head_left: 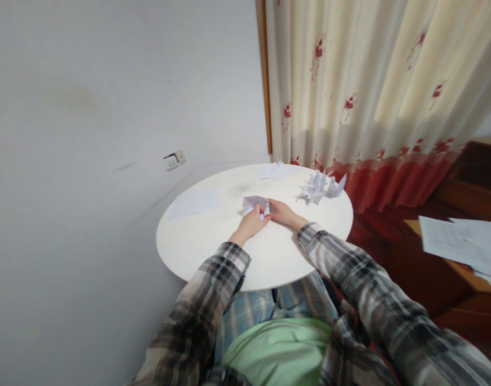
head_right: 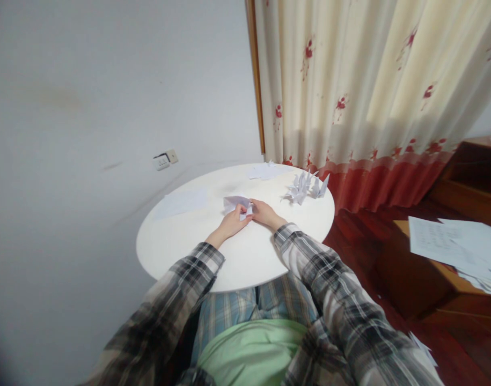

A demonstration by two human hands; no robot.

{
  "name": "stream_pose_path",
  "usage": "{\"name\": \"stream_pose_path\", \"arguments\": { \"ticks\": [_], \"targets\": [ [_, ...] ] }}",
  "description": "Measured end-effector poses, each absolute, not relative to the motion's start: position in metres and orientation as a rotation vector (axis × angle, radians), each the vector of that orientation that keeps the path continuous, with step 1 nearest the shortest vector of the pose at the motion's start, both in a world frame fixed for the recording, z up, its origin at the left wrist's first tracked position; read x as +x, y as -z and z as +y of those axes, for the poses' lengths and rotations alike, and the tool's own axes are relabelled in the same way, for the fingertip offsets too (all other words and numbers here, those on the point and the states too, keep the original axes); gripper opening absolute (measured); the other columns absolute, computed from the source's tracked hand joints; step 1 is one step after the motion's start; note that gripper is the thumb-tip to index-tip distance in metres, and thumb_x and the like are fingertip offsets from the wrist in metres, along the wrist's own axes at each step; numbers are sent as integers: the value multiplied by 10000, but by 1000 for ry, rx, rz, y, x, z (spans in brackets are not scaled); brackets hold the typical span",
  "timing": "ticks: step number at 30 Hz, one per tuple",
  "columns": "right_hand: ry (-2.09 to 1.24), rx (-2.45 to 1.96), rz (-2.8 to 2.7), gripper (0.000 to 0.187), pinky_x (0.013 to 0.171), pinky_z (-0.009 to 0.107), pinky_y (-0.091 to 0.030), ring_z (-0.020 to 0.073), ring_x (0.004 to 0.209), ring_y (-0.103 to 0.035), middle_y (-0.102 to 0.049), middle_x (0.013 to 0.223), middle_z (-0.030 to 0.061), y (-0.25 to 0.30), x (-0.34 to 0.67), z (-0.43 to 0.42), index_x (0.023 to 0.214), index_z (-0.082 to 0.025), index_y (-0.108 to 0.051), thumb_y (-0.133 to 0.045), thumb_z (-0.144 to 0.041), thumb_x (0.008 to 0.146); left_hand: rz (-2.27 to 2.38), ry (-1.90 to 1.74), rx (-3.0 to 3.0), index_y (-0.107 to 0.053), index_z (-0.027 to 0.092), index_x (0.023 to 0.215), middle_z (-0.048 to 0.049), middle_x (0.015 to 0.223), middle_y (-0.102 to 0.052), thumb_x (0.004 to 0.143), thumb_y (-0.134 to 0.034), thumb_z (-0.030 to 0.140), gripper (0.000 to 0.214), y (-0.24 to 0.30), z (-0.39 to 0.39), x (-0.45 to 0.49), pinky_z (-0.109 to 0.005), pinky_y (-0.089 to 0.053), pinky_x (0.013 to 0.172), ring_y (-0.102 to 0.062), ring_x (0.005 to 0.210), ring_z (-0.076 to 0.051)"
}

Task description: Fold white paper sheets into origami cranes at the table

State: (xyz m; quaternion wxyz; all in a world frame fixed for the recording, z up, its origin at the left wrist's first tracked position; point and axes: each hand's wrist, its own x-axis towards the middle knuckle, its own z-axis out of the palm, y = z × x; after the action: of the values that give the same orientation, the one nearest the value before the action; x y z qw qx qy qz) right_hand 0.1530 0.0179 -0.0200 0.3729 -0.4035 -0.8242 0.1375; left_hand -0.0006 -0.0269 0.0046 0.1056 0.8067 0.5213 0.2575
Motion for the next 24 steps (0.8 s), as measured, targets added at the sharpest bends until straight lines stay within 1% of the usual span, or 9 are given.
{"name": "stream_pose_path", "arguments": {
  "ticks": [5, 7, 10, 12, 16, 19, 24],
  "targets": [
    [-387, -976, -2103, 503, 816, 291, -423, 172, 898, -571, -619, 1038, 68, 18, 151, 15, 1139, -149, -507, -625, -222, 656, 1552, -799, 2369, -427, 183, 1044, -77, 989, -624, 813, -455, 340, 281, -3, -23, 0, -299, -422, 768, -590, 888, -193],
    [-388, -924, -2111, 487, 802, 290, -429, 175, 879, -576, -624, 1017, 73, 18, 151, 15, 1120, -139, -520, -626, -230, 653, 1556, -793, 2392, -453, 186, 1039, -62, 982, -631, 823, -446, 340, 265, -3, -22, 0, -289, -423, 776, -589, 889, -181],
    [-370, -848, -2118, 475, 823, 298, -426, 186, 903, -575, -622, 1026, 86, 19, 150, 16, 1105, -129, -534, -625, -248, 654, 1558, -762, 2477, -524, 183, 964, -53, 939, -640, 848, -406, 339, 227, -4, -22, -1, -281, -422, 776, -588, 867, -173],
    [-357, -836, -2121, 482, 845, 309, -419, 195, 934, -571, -617, 1045, 93, 20, 150, 17, 1105, -131, -539, -632, -261, 650, 1542, -751, 2559, -558, 172, 922, -61, 931, -639, 861, -383, 321, 238, -5, -22, -1, -281, -418, 780, -584, 870, -177],
    [-356, -825, -2135, 494, 860, 317, -412, 200, 963, -564, -610, 1070, 84, 20, 150, 17, 1110, -154, -542, -647, -283, 645, 1531, -739, 2648, -589, 161, 929, -75, 966, -633, 863, -389, 277, 242, -5, -21, -2, -273, -406, 798, -572, 910, -181],
    [-372, -807, -2137, 495, 837, 302, -419, 190, 934, -571, -616, 1050, 75, 19, 150, 16, 1103, -155, -545, -657, -293, 641, 1557, -760, 2649, -593, 163, 953, -73, 971, -637, 863, -395, 277, 245, -4, -21, -2, -270, -405, 779, -576, 900, -183],
    [-370, -753, -2183, 470, 826, 280, -411, 172, 892, -565, -619, 1018, 64, 17, 150, 14, 1070, -152, -555, -664, -319, 645, 1609, -769, 2652, -596, 181, 949, -58, 920, -652, 870, -381, 311, 264, -5, -21, -2, -257, -406, 691, -592, 812, -175]
  ]
}}
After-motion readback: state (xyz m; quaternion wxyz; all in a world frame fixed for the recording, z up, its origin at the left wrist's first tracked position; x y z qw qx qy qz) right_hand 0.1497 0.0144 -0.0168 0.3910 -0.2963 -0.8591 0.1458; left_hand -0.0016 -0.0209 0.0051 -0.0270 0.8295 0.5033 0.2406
